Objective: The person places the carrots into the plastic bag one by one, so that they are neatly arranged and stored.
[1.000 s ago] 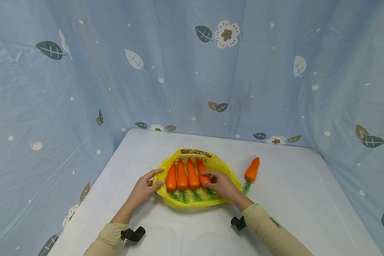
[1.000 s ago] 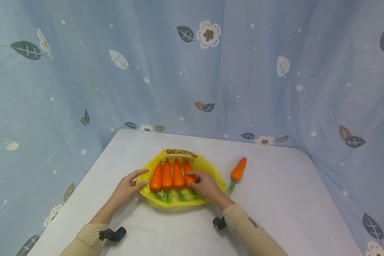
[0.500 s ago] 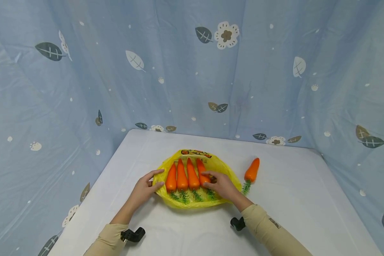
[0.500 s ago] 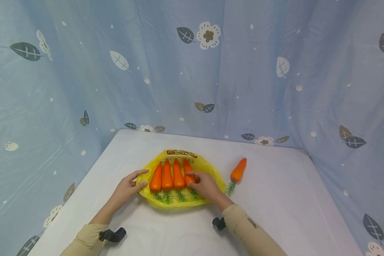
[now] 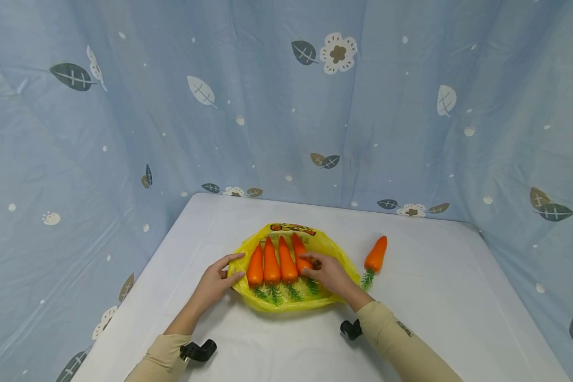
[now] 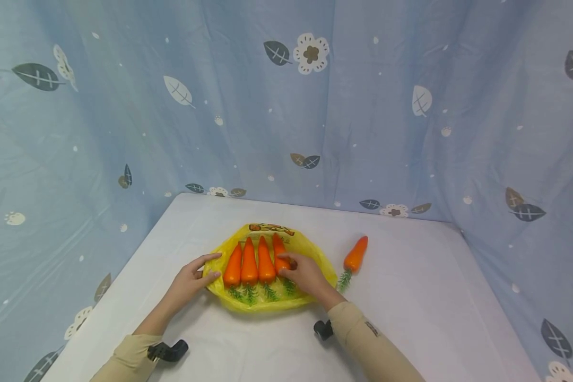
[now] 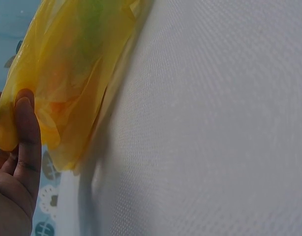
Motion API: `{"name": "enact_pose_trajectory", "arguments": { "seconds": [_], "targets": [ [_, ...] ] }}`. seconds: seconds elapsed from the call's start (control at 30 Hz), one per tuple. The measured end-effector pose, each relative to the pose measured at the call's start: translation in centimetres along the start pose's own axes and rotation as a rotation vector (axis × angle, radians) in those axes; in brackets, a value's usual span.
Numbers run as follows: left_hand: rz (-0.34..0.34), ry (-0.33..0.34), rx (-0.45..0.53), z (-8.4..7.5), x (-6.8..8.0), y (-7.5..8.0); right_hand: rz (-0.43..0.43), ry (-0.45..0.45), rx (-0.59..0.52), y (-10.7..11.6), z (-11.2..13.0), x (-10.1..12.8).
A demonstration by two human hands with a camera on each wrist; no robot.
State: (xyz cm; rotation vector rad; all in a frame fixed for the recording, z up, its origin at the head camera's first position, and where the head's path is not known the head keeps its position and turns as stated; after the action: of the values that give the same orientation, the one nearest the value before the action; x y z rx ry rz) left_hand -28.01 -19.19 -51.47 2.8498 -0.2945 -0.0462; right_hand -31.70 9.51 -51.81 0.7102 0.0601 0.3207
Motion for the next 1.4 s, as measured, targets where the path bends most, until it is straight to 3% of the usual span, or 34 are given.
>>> {"name": "enact_pose_trajectory", "arguments": {
  "seconds": [1.07, 1.4],
  "targets": [
    [0.002, 0.0, 0.003, 0.0, 0.1, 0.0, -0.011, 0.035, -0.002, -0.1, 0.0, 1.0],
    [-0.008, 0.017, -0.003, -0.2, 0.1, 0.1, -0.076, 0.071, 0.026, 1.2, 0.6, 1.9]
  ]
}}
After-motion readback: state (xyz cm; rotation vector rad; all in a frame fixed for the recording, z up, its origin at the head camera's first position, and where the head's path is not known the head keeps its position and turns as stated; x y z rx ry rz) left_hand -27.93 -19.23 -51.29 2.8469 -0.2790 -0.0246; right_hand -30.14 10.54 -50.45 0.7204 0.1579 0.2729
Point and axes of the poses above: each hand's wrist, its own x-axis away from the middle knuckle, its own y-axis out of the back of the hand, z = x × y, the point moved 8 cm from there along -x, towards the middle knuckle, and after that the axes turned 2 degrees about x, right-handed, at the moved point
